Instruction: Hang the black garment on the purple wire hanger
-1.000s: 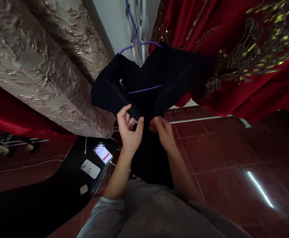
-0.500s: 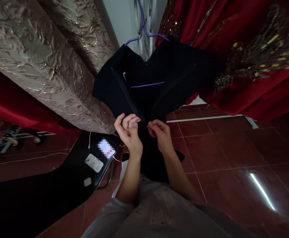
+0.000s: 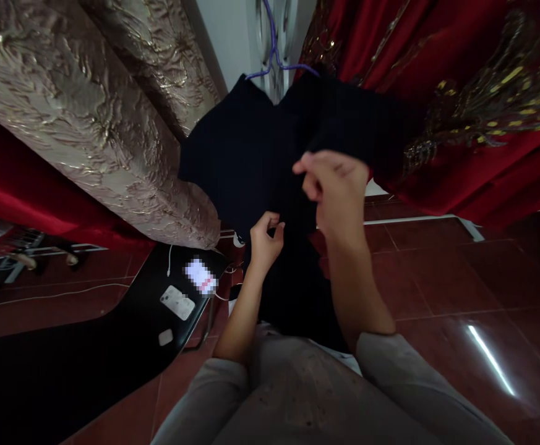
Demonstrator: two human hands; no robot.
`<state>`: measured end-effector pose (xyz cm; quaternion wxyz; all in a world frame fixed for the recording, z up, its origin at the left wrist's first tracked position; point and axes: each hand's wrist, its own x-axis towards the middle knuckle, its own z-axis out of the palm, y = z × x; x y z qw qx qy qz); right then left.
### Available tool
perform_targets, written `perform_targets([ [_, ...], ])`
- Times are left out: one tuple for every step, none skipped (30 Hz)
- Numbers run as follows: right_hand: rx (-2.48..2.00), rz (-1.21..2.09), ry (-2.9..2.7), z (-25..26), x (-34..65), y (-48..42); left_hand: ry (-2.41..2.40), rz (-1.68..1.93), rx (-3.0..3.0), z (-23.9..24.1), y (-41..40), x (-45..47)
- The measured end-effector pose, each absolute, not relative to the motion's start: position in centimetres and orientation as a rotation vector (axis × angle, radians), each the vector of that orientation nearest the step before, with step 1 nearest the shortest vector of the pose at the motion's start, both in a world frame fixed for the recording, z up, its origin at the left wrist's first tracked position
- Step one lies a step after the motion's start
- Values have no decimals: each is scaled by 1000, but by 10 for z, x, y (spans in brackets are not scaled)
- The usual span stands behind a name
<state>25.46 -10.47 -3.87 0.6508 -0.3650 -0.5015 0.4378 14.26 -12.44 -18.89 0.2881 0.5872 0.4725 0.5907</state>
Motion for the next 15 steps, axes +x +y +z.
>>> perform_targets([
  [-793,945,-1129,-22,255,-100,1282,1554,1618,-190,-118,142],
  [-768,917,-1135,-7,255,-96,1290,1528,1668,-189,-112,141],
  [-746,893,-1140,3,255,-93,1282,1496,1719,-184,-108,139],
  [-727,875,-1147,10,256,-90,1253,1461,1771,-175,-105,137],
  [-713,865,-1156,12,256,-89,1204,1437,1814,-164,-104,134],
  [-700,867,-1160,12,257,-87,1141,1438,1847,-150,-103,131],
  [-689,885,-1165,10,257,-86,1074,1463,1878,-134,-102,127],
  [-686,917,-1175,6,258,-84,1015,1529,1896,-117,-101,124],
  [-691,955,-1196,3,258,-83,978,1619,1913,-100,-99,120],
  [-699,986,-1223,0,257,-81,966,1709,1938,-83,-96,117],
  [-706,1002,-1254,-3,256,-79,969,1777,1975,-68,-91,115],
  [-712,998,-1279,-5,255,-78,977,1805,2028,-55,-85,112],
  [-715,978,-1297,-8,253,-76,989,1808,2083,-44,-80,110],
  [-716,946,-1304,-11,251,-74,1003,1792,2134,-35,-75,109],
  [-723,908,-1303,-14,250,-73,1021,1767,2179,-28,-72,107],
])
